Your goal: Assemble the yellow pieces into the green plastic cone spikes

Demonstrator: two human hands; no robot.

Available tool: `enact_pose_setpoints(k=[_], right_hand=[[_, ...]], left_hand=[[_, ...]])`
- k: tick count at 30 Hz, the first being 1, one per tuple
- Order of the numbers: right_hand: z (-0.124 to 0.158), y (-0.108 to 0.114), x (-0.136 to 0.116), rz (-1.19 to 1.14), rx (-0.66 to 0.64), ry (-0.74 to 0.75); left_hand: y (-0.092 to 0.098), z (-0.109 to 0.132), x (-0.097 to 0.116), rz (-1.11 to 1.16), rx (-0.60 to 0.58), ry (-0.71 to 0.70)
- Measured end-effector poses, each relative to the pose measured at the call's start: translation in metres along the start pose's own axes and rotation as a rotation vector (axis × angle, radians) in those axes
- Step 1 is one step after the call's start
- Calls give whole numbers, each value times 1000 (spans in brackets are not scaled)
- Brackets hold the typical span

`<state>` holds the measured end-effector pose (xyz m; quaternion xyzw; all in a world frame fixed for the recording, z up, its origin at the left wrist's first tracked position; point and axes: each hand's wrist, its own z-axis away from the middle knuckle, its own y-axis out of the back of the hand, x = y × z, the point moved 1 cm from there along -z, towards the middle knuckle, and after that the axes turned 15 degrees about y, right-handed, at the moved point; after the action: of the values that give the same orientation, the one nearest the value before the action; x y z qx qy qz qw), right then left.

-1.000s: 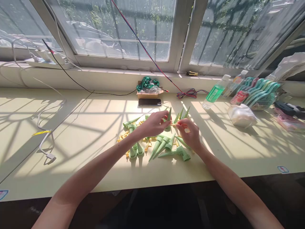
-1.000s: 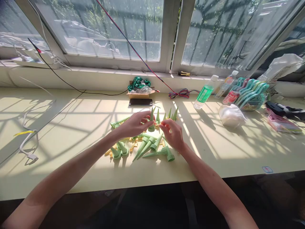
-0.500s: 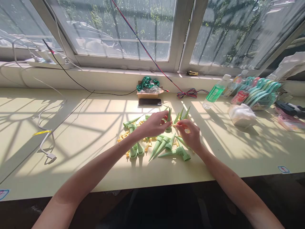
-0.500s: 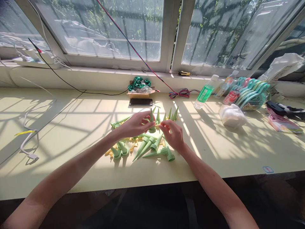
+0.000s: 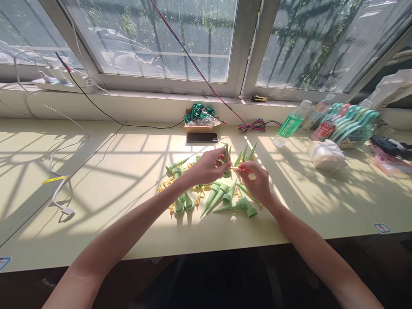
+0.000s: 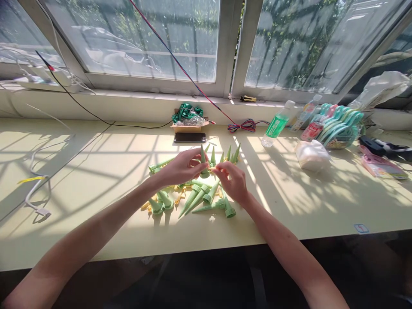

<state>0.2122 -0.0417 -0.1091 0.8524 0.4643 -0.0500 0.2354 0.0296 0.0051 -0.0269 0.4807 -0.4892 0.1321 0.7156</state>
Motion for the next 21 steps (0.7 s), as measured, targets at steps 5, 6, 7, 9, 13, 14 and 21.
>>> enact_pose_setpoints(k=[5, 6, 7, 9, 13, 14, 21], right_hand=[[0, 0, 1, 11, -31, -4], [0, 0, 1, 8, -37, -6], [0, 0, 1, 3, -40, -6], [-1, 0, 1, -10, -41, 0], [-3, 1, -1, -10, -59, 5], [-3, 1, -1, -8, -71, 7], [-5, 1, -4, -6, -97, 34]], left_hand=[[0, 0, -1, 15, 4, -8], [0, 0, -1, 16, 5, -7], [0, 0, -1, 16, 5, -6], [0, 0, -1, 16, 6, -5], [0, -1, -2, 23, 11, -13], [0, -1, -2, 21, 12, -14], [0, -1, -2, -33, 26, -12]])
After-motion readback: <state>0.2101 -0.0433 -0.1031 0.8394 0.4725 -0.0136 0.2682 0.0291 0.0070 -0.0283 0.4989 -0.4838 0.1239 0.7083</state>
